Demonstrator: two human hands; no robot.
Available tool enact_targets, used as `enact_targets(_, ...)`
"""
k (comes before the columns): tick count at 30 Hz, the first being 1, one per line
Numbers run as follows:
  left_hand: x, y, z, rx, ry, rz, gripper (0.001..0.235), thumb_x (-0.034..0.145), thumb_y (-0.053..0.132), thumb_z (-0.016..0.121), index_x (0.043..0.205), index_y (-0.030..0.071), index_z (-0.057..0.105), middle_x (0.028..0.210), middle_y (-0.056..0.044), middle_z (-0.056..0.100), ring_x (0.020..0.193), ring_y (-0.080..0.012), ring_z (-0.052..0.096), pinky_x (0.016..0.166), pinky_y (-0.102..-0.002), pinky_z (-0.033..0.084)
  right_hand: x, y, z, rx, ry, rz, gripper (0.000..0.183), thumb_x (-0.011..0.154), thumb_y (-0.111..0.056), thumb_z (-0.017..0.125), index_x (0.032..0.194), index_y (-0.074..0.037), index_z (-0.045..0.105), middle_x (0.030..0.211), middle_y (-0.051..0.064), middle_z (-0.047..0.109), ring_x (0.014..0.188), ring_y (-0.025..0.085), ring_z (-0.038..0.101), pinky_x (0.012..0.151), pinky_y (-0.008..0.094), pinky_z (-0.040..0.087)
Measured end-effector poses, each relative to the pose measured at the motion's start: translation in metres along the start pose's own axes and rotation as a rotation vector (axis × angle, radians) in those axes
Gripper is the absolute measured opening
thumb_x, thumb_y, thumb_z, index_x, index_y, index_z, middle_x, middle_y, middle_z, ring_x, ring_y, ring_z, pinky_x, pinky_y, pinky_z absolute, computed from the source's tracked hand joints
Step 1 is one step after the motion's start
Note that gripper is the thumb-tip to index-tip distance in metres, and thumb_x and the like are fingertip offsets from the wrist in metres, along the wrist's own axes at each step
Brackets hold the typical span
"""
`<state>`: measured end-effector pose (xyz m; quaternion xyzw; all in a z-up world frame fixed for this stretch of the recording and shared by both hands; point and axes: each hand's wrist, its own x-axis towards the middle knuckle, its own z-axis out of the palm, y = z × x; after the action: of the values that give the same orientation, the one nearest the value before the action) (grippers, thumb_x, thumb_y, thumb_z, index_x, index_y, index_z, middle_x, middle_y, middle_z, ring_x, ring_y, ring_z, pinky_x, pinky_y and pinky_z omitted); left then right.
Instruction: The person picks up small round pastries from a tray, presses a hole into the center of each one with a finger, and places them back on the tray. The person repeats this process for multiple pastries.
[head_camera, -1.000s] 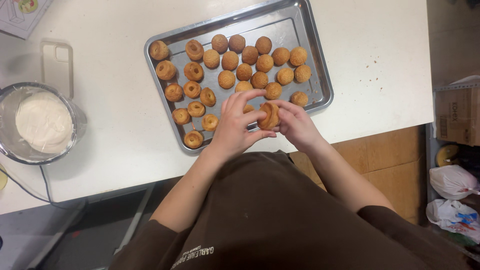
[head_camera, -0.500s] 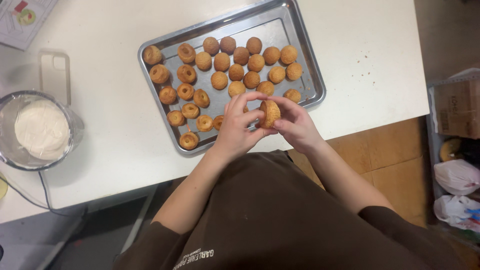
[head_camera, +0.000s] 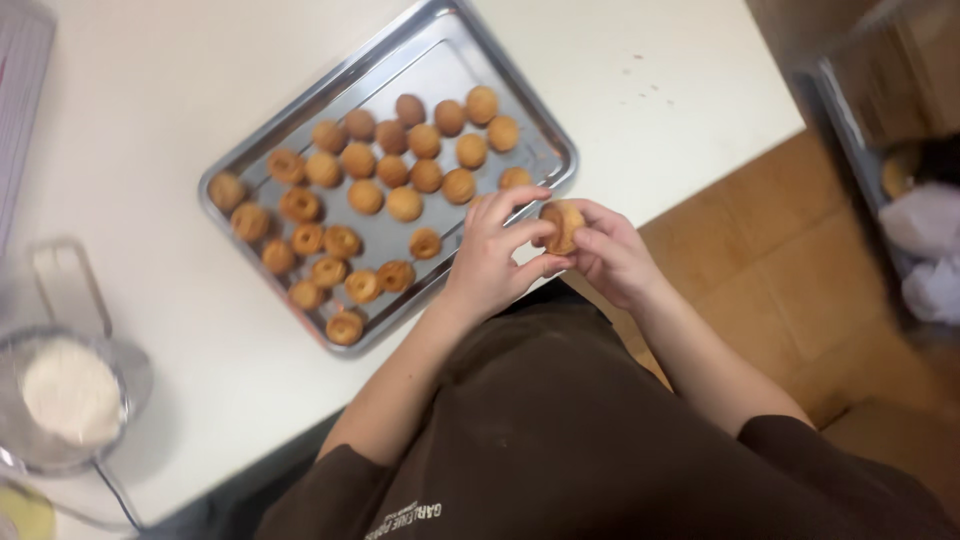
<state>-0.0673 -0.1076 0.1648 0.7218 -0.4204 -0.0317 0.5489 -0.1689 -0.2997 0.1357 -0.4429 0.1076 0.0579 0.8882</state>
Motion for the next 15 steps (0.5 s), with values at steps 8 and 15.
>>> enact_targets(8,0.056,0.04,0.086,-0.267,-0.163,-0.075,0.017,0.091,0.015,0.082,0.103,0.006,0.074,0.102,-0.007,0.076,0.094,-0.022,0.074,0.086,-0.031,0.056,-0.078,-0.058,-0.06,-0.252,0.271,-0.45,0.054,0.091,0.005,0.076,0.138,0.001,0.052,0.139,0.015,0.058,0.124,0.023,0.063,0.106,0.042,0.059)
enact_targets(15,0.121,0.083,0.247,-0.274,-0.374,-0.004,0.012,0.092,0.016,0.079,0.101,0.008,0.076,0.096,-0.006,0.078,0.087,-0.022,0.074,0.082,-0.032,0.056,-0.169,-0.112,-0.177,-0.386,0.466,-0.636,0.063,0.084,0.009,0.081,0.14,-0.001,0.052,0.14,0.011,0.055,0.123,0.022,0.063,0.105,0.037,0.057)
